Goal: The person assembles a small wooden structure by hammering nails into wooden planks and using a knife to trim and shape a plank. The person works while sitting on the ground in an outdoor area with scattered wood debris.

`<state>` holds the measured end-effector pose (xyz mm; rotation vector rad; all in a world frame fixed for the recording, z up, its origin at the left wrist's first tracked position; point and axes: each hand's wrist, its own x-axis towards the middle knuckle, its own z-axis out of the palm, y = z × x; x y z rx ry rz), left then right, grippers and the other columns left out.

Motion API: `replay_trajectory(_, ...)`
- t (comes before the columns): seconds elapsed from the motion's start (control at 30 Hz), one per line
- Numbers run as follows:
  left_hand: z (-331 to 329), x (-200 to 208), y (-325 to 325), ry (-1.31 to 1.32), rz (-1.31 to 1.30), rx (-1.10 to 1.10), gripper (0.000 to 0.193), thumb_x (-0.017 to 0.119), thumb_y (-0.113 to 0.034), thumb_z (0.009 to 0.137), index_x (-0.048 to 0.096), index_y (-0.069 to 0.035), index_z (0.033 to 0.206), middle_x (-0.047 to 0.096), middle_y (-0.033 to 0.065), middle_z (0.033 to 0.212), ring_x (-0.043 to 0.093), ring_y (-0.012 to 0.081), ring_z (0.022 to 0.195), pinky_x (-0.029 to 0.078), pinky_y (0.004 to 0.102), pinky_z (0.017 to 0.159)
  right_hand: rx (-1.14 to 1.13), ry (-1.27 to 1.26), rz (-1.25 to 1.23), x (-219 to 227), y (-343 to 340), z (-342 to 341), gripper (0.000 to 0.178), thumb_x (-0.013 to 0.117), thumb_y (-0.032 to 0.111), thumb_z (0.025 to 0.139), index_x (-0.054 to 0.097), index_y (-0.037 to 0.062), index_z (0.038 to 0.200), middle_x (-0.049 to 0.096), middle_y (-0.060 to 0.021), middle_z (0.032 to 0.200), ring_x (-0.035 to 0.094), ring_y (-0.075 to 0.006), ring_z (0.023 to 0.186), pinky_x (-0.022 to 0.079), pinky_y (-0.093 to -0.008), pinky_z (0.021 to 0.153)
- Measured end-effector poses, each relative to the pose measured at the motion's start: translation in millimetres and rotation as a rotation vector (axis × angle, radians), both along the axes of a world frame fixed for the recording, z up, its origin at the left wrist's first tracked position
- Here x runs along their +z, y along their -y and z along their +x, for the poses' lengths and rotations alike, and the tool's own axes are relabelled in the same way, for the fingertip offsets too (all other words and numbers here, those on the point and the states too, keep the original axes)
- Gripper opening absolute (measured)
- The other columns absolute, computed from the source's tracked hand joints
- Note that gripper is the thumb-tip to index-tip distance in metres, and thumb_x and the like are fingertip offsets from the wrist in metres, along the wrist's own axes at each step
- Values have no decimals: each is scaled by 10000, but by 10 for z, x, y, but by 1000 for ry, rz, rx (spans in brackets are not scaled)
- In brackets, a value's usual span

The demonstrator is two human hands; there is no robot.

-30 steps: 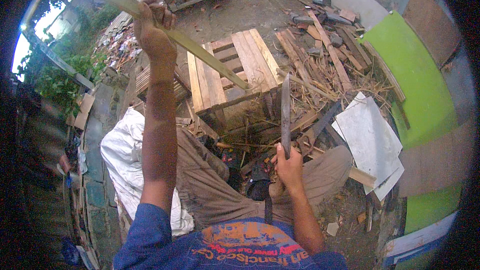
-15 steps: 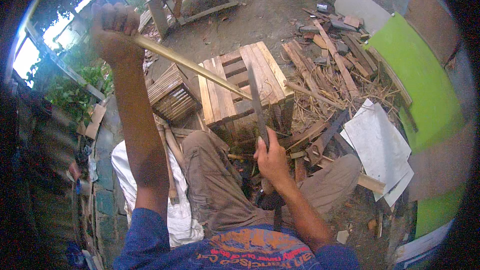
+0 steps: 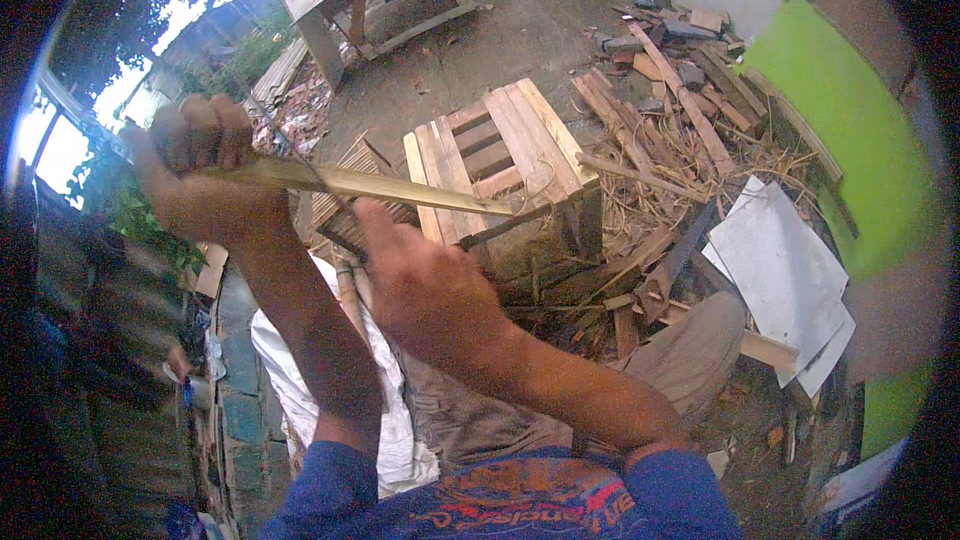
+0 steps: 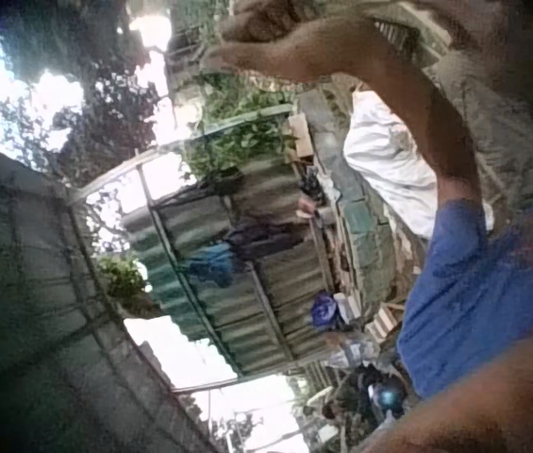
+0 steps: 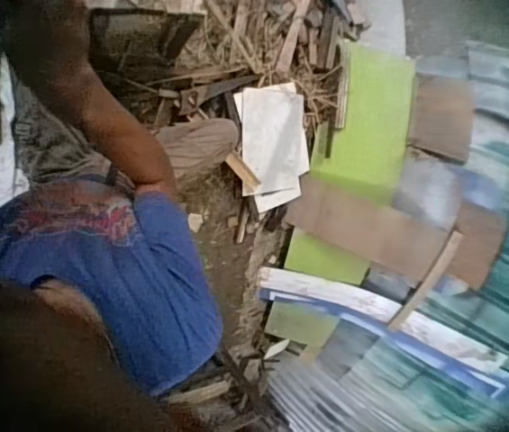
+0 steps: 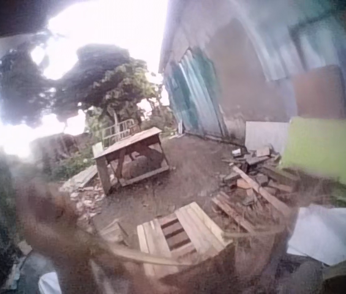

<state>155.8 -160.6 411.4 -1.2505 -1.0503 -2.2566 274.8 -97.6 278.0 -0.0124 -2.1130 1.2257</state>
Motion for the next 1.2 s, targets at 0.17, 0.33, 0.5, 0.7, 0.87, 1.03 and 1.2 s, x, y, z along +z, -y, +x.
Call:
replay_trajectory(0.17, 179, -110, 158, -13, 51, 46, 511, 337, -440, 1058, 307, -156, 635, 254, 1, 544, 198, 107, 454, 178, 255, 403, 66, 181, 51, -51, 29, 110, 326, 528, 55, 927, 472, -1, 1243, 642, -278, 850, 652, -459, 789, 527, -535, 647)
replay_trajectory(0.33, 332, -176, 164, -12, 79, 14, 504, 317, -419, 1064, 305, -163, 630, 246, 0, 537, 199, 105, 451, 176, 256, 399, 79, 138, 107, 77, 38, 220, 326, 532, 53, 909, 488, -2, 1227, 646, -275, 814, 653, -460, 757, 530, -535, 637)
replay_trajectory(0.5, 342, -179, 221, -35, 60, 68, 490, 314, -392, 1065, 304, -163, 631, 248, -5, 540, 189, 103, 454, 170, 256, 399, 80, 380, 54, -248, -127, 150, 318, 529, 66, 909, 487, -14, 1214, 642, -286, 793, 653, -464, 754, 529, -541, 646)
replay_trajectory(0.7, 428, -235, 209, 13, 84, -15, 488, 327, -388, 1062, 289, -168, 628, 239, -8, 545, 185, 102, 456, 172, 255, 401, 75, 23, 57, -119, 95, 300, 335, 528, 69, 901, 475, -27, 1218, 624, -294, 705, 644, -480, 706, 520, -571, 618)
replay_trajectory(0.87, 384, -202, 208, 28, 86, 96, 480, 336, -396, 1056, 292, -172, 634, 244, -8, 550, 193, 106, 459, 174, 254, 410, -23, 340, 114, -702, -260, 50, 318, 524, 75, 894, 496, -13, 1199, 627, -290, 693, 648, -482, 694, 530, -578, 621)
replay_trajectory(1.03, 355, -218, 253, -8, 65, -40, 474, 337, -384, 1051, 300, -170, 630, 248, -4, 552, 201, 114, 459, 181, 256, 421, 30, 54, 117, -271, 54, 307, 223, 512, 53, 879, 506, -12, 1092, 631, -296, 692, 651, -487, 696, 535, -573, 625)
replay_trajectory(1.2, 251, -175, 298, 35, 23, 32, 444, 406, -358, 1001, 290, -186, 608, 215, -19, 560, 186, 124, 483, 187, 304, 472, -110, 633, 223, -1225, -523, -172, 225, 519, 82, 887, 496, -5, 1094, 668, -298, 801, 686, -474, 776, 561, -564, 673)
